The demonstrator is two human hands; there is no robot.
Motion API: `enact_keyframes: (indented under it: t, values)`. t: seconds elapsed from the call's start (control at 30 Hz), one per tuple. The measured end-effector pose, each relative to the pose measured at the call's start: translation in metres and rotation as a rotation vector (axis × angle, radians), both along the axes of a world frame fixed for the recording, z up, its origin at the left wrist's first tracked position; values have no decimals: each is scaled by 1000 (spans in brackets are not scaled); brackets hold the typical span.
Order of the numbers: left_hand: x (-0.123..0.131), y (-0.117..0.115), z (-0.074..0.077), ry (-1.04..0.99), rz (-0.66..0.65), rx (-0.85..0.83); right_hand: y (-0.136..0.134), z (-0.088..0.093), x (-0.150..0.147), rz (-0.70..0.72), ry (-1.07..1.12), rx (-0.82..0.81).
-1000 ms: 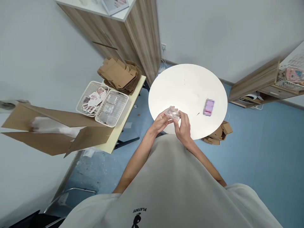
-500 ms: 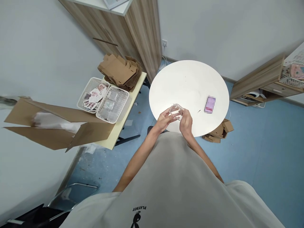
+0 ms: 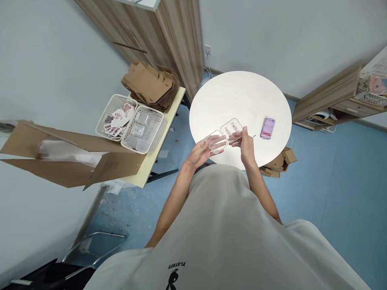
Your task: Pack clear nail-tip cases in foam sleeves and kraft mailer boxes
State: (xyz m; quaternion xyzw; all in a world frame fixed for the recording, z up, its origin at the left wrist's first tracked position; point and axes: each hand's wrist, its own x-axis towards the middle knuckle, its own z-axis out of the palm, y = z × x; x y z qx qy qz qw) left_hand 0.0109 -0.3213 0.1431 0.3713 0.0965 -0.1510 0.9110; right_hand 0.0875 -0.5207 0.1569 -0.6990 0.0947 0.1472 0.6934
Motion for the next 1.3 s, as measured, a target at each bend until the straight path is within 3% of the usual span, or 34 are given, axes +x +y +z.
enact_keyframes:
  t: [0.17,0.33,0.6,0.9,1.3]
  values:
    - [11,10,6,140,127,26,-10,3,-4,23,-39,85]
    - [28,20,20,45,162,83,-10,1,-20,110,-14,185]
    - [49,1,37,-96,118,129,10,7,-45,181,-107,162]
    - [48,-12,47,-55,114,178,12,5,-52,140,-157,156]
    - [41,-6,48,-94,134,173,11,7,-51,141,-174,106]
